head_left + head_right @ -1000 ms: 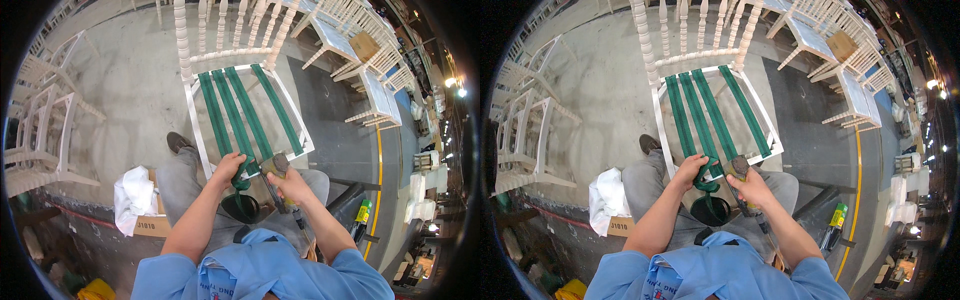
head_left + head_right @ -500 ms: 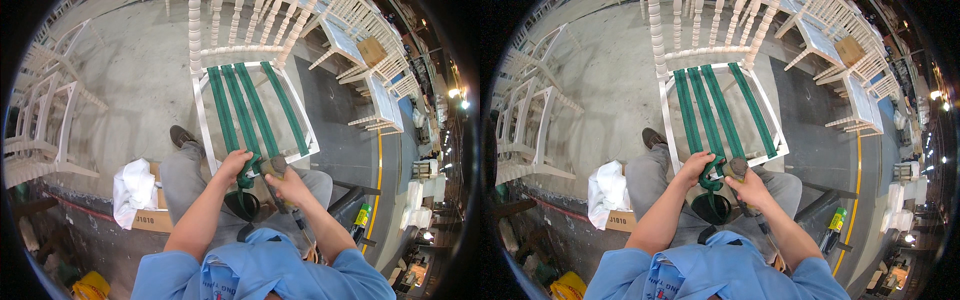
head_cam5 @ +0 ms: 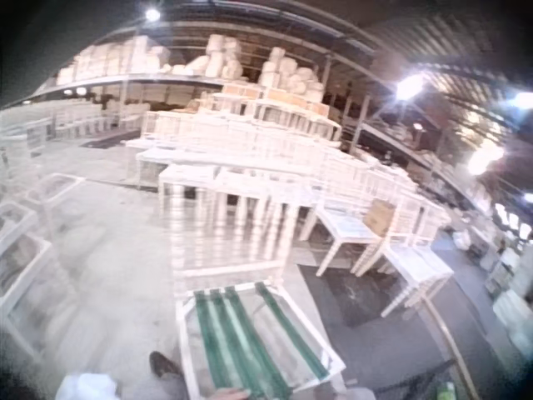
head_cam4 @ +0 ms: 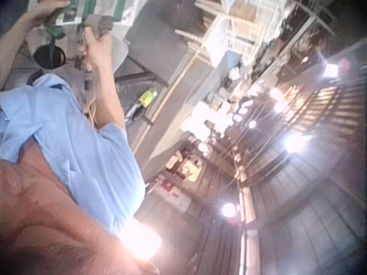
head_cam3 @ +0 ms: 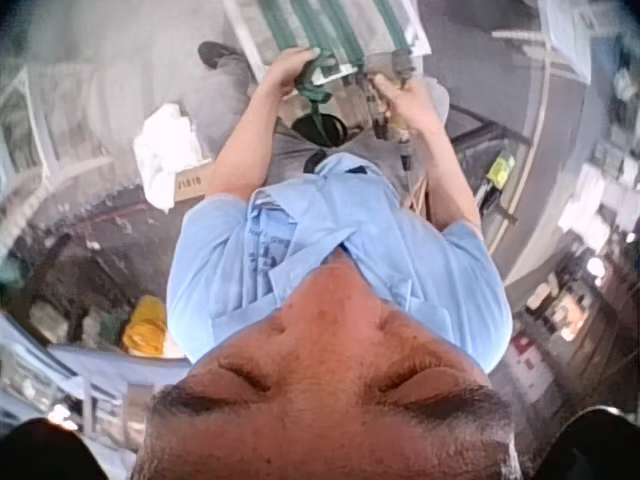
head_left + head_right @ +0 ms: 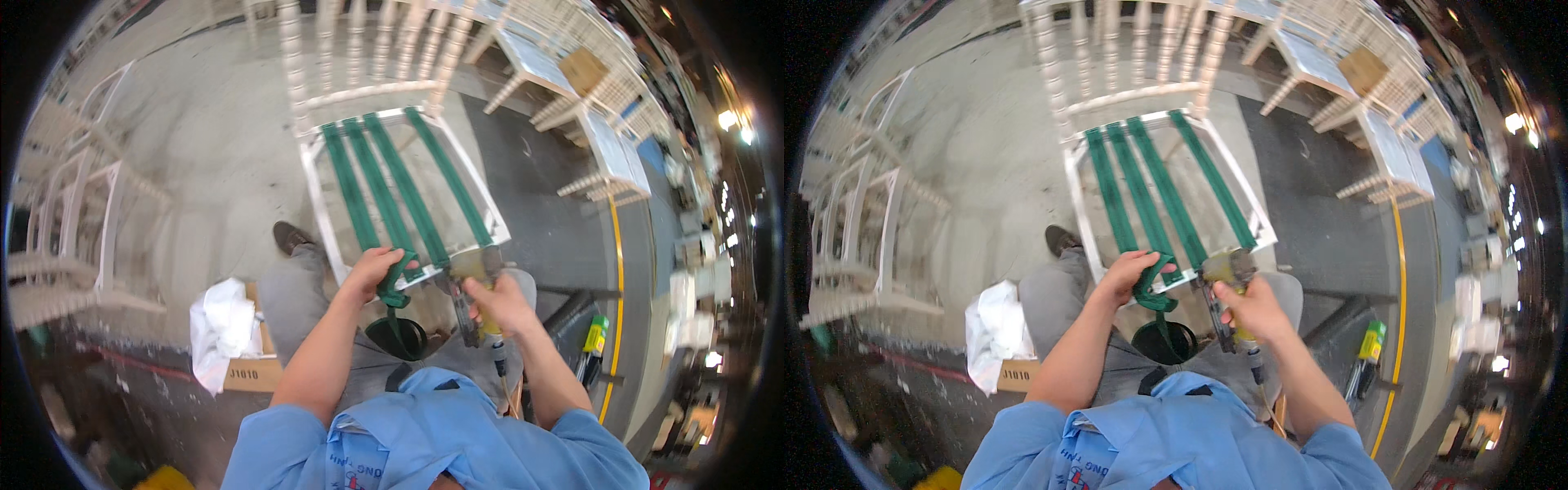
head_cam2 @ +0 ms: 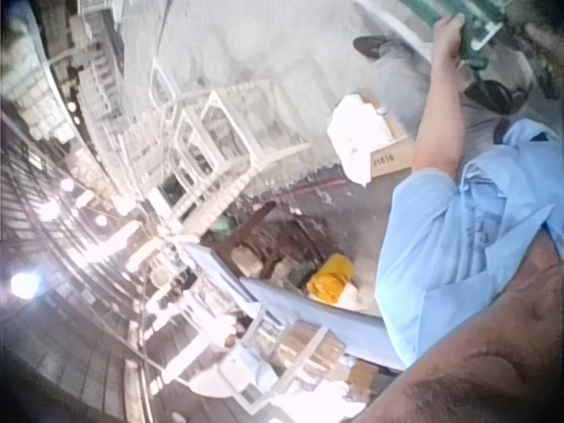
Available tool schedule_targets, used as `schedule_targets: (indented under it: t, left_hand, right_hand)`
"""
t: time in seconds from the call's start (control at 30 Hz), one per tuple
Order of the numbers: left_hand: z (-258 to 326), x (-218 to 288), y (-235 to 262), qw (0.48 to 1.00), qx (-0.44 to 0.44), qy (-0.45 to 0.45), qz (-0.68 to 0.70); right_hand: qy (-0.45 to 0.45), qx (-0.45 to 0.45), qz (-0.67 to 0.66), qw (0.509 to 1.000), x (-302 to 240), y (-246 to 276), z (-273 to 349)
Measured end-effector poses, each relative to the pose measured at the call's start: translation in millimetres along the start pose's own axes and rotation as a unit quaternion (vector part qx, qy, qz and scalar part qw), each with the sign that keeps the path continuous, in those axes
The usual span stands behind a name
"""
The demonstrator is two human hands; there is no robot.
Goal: The person attaches green webbing strips to the seat frame of a white wooden chair. They position each strip, secure it with a staple gun, and trim excess material with scissors. The process is repeated for multiple parallel strips across the chair seat.
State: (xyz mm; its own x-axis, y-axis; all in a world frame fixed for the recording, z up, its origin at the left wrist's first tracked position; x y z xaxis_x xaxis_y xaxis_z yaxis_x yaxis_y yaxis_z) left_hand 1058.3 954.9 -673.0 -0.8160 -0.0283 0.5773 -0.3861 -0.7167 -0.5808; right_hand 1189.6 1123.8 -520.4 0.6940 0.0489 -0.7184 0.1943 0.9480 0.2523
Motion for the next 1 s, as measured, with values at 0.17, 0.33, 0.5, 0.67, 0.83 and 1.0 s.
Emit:
schedule_targets:
  t: [0.17,0.33,0.5,0.67,0.83,1.0]
  left_hand:
    - [3.1,-14.5,-13.3,0.957,-0.022,-0.079,-0.277]
    - [24.3,-16.5,-33.9,0.882,-0.010,-0.172,-0.439]
    - [30.3,-23.1,-39.4,0.887,-0.001,-0.176,-0.427]
    - [32.6,-32.1,-43.3,0.917,0.022,-0.174,-0.357]
    - [31.1,-35.4,-45.6,0.917,-0.014,-0.165,-0.364]
    - [27.6,-38.6,-43.6,0.942,-0.009,-0.153,-0.298]
  right_hand:
    - [0.045,0.192,-0.147,0.969,33.4,137.9,92.1]
    - [-0.047,0.386,-0.159,0.908,130.0,257.5,187.0]
    - [-0.131,0.378,-0.320,0.859,250.8,288.5,198.0]
    - [-0.106,0.327,-0.463,0.817,328.0,277.3,153.5]
    - [-0.160,0.428,-0.288,0.842,366.3,281.6,170.5]
    - [-0.351,0.489,0.076,0.795,383.3,303.0,257.1]
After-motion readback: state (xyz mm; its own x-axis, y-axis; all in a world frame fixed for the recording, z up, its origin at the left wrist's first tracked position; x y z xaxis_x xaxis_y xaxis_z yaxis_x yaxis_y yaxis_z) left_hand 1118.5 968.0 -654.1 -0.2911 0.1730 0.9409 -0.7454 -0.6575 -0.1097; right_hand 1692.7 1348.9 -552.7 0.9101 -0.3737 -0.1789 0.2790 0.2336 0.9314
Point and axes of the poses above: each hand's wrist, its own z-axis away from the middle knuckle, its own y-axis out of the back of the hand, x = y × z, the point moved 6 cm from there along -z, towards the middle knuckle, and after that the axes turned 3 degrees about -y, right-handed, at the moved point
